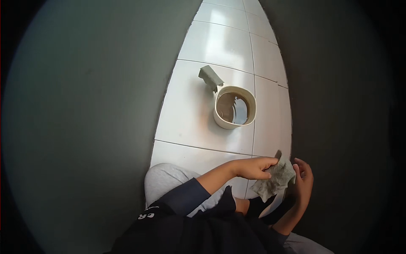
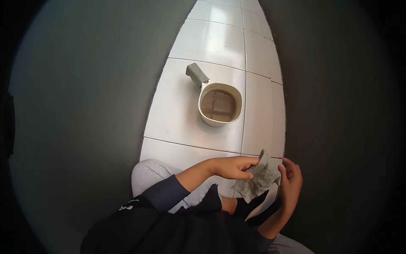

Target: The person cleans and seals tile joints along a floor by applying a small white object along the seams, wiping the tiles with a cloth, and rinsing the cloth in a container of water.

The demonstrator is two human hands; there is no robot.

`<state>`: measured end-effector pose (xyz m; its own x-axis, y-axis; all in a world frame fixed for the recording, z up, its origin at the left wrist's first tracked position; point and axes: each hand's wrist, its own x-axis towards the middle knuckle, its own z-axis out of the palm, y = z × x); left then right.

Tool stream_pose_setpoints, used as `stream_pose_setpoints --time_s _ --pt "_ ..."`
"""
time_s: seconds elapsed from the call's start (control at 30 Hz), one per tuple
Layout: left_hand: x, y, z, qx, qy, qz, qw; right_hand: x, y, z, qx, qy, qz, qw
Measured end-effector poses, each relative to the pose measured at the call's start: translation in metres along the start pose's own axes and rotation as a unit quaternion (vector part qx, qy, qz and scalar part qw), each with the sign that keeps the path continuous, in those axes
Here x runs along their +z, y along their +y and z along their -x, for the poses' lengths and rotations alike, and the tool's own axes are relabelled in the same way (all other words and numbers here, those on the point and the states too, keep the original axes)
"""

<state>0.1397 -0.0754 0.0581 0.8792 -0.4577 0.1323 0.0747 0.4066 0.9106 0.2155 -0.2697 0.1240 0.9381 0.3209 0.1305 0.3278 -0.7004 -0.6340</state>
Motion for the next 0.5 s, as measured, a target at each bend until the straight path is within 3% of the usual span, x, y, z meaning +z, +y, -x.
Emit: stream_pose_setpoints --time_s 0.1,0.13,0.2,0.33,0.37,0.47,0.5 --pt "-0.011 0.000 -0.001 0.022 0.035 0.037 0.998 0.000 0.036 -0.003 0.084 -0.184 -0.092 0.975" --pt "-0.012 -0.003 -0.002 0.020 0.036 0.038 0.998 0.002 0.040 -0.004 0.085 -0.186 -0.093 0.975" --pt "-0.011 -0.003 -0.002 0.089 0.054 0.053 0.993 0.012 0.046 -0.003 0.083 -0.268 -0.266 0.923" --pt "-0.011 0.010 0.001 0.074 0.074 0.077 0.992 0.044 0.029 0.003 0.043 -0.158 -0.325 0.931" --pt "-0.012 0.007 0.000 0.074 0.073 0.077 0.992 0.044 0.022 0.003 0.080 -0.145 -0.346 0.923" --pt "-0.023 -0.005 -0.004 0.075 0.148 0.038 0.985 0.048 0.023 -0.003 0.059 -0.080 -0.353 0.930" --pt "-0.027 -0.005 -0.004 0.050 0.196 -0.030 0.979 0.046 0.022 -0.004 0.059 -0.080 -0.352 0.931"
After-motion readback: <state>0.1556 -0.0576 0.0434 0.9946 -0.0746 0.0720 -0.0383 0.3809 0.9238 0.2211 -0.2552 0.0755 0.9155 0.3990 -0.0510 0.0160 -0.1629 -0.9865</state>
